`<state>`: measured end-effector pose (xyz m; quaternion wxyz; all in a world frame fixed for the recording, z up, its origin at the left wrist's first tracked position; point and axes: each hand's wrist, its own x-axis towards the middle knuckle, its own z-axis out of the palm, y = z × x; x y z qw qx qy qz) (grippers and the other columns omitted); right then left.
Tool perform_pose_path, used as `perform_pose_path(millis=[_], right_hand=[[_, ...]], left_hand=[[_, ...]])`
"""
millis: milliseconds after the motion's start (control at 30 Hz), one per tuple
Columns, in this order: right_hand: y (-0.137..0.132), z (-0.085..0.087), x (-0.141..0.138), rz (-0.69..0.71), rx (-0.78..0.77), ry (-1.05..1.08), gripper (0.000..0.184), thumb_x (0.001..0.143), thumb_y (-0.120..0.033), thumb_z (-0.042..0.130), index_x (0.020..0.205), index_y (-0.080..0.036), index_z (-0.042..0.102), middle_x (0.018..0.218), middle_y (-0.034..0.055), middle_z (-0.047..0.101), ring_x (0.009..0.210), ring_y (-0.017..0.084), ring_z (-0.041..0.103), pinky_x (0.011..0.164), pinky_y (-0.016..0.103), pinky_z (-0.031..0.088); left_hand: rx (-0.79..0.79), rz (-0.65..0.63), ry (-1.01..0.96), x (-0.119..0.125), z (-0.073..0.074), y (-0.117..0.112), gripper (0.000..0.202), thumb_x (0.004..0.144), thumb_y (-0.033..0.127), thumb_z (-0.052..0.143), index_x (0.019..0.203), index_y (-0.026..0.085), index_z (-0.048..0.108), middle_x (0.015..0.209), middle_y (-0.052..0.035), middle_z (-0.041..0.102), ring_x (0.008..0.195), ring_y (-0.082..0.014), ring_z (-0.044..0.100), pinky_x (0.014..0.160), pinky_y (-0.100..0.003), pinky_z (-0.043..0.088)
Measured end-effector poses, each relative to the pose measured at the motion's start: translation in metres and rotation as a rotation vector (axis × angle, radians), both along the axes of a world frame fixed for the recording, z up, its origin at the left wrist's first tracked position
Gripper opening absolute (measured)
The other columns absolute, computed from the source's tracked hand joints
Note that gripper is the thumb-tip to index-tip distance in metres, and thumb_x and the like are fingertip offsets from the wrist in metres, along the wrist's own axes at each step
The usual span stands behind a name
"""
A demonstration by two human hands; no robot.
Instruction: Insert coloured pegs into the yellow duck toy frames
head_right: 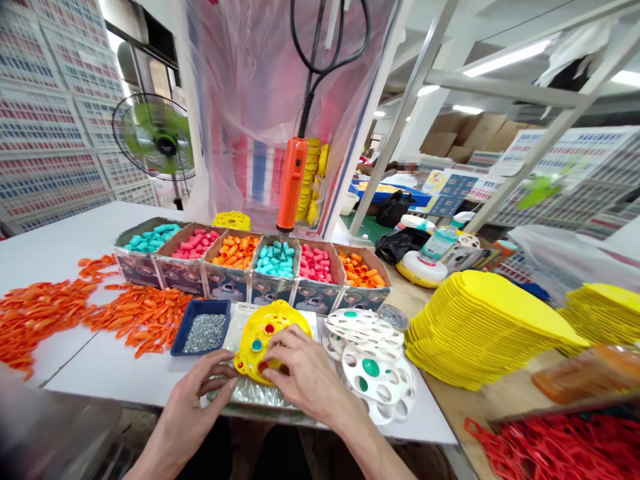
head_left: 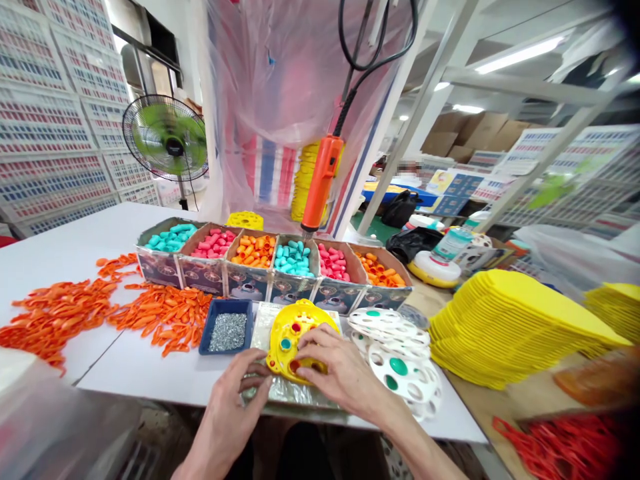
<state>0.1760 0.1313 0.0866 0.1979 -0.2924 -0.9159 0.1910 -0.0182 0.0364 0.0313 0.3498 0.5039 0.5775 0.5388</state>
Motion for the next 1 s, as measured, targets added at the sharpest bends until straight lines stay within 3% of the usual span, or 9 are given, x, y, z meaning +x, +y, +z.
perform_pose_path(millis=[133, 233, 400, 533, 600, 667, 833, 1000], right_hand=[[-0.002, 0.004, 0.000, -0.034, -0.003, 0.044, 0.014, 0.087, -0.024, 0.063, 0.098, -0.024, 0.071, 0.111, 0.0048, 0.069, 0.105, 0.023, 0.059, 0.092, 0.038, 0.048], [-0.003, 0.018, -0.009, -0.030, -0.029, 0.075, 0.017, 0.086, -0.024, 0.063, 0.101, -0.025, 0.070, 0.109, 0.0045, 0.071, 0.104, 0.022, 0.062, 0.092, 0.037, 0.049], [0.022, 0.051, -0.062, 0.048, -0.011, 0.202, 0.018, 0.089, -0.023, 0.057, 0.102, -0.024, 0.069, 0.102, 0.0035, 0.074, 0.092, 0.019, 0.067, 0.084, 0.031, 0.050], [0.070, 0.072, -0.132, 0.072, 0.092, 0.173, 0.021, 0.089, -0.021, 0.054, 0.103, -0.022, 0.070, 0.097, 0.0034, 0.076, 0.086, 0.018, 0.069, 0.078, 0.028, 0.050], [0.096, 0.077, -0.168, 0.053, 0.150, 0.060, 0.025, 0.090, -0.021, 0.051, 0.109, -0.022, 0.068, 0.102, 0.0037, 0.076, 0.094, 0.019, 0.068, 0.082, 0.028, 0.049], [0.120, 0.079, -0.200, 0.026, 0.184, -0.041, 0.031, 0.090, -0.023, 0.050, 0.118, -0.023, 0.064, 0.111, 0.0054, 0.074, 0.104, 0.022, 0.067, 0.088, 0.031, 0.047], [0.164, 0.070, -0.258, 0.036, 0.209, -0.143, 0.043, 0.087, -0.026, 0.054, 0.130, -0.022, 0.057, 0.128, 0.0092, 0.067, 0.117, 0.028, 0.061, 0.096, 0.038, 0.045], [0.189, 0.049, -0.301, 0.091, 0.198, -0.249, 0.043, 0.085, -0.025, 0.055, 0.128, -0.024, 0.058, 0.132, 0.0099, 0.064, 0.114, 0.030, 0.061, 0.093, 0.043, 0.047]], left_hand=[[0.011, 0.013, 0.005, -0.001, 0.002, -0.002, 0.027, 0.084, 0.029, 0.064, 0.110, 0.025, 0.063, 0.108, -0.0071, 0.069, 0.091, -0.0216, 0.070, 0.080, -0.032, 0.061], [0.052, 0.051, 0.044, -0.011, 0.007, -0.003, 0.024, 0.085, 0.029, 0.062, 0.108, 0.024, 0.064, 0.107, -0.0073, 0.068, 0.086, -0.0202, 0.069, 0.075, -0.031, 0.061], [0.191, 0.248, 0.258, -0.064, 0.036, 0.014, 0.021, 0.083, 0.030, 0.063, 0.102, 0.024, 0.067, 0.099, -0.0064, 0.071, 0.082, -0.0209, 0.068, 0.073, -0.031, 0.058], [0.233, 0.428, 0.607, -0.131, 0.070, 0.052, 0.025, 0.088, 0.033, 0.051, 0.105, 0.021, 0.066, 0.098, -0.0062, 0.072, 0.083, -0.0205, 0.067, 0.077, -0.032, 0.055], [0.130, 0.491, 0.831, -0.168, 0.084, 0.077, 0.032, 0.090, 0.031, 0.044, 0.109, 0.017, 0.065, 0.098, -0.0076, 0.073, 0.083, -0.0206, 0.068, 0.078, -0.031, 0.054], [0.076, 0.510, 0.904, -0.204, 0.095, 0.103, 0.034, 0.088, 0.028, 0.044, 0.111, 0.013, 0.065, 0.101, -0.0116, 0.073, 0.089, -0.0240, 0.068, 0.082, -0.034, 0.053], [-0.058, 0.402, 1.107, -0.278, 0.108, 0.161, 0.037, 0.083, 0.022, 0.049, 0.115, 0.014, 0.065, 0.119, -0.0127, 0.071, 0.112, -0.0286, 0.062, 0.098, -0.038, 0.046], [-0.240, 0.206, 1.256, -0.319, 0.100, 0.208, 0.042, 0.085, 0.023, 0.057, 0.126, 0.016, 0.058, 0.130, -0.0121, 0.063, 0.120, -0.0263, 0.058, 0.101, -0.040, 0.044]])
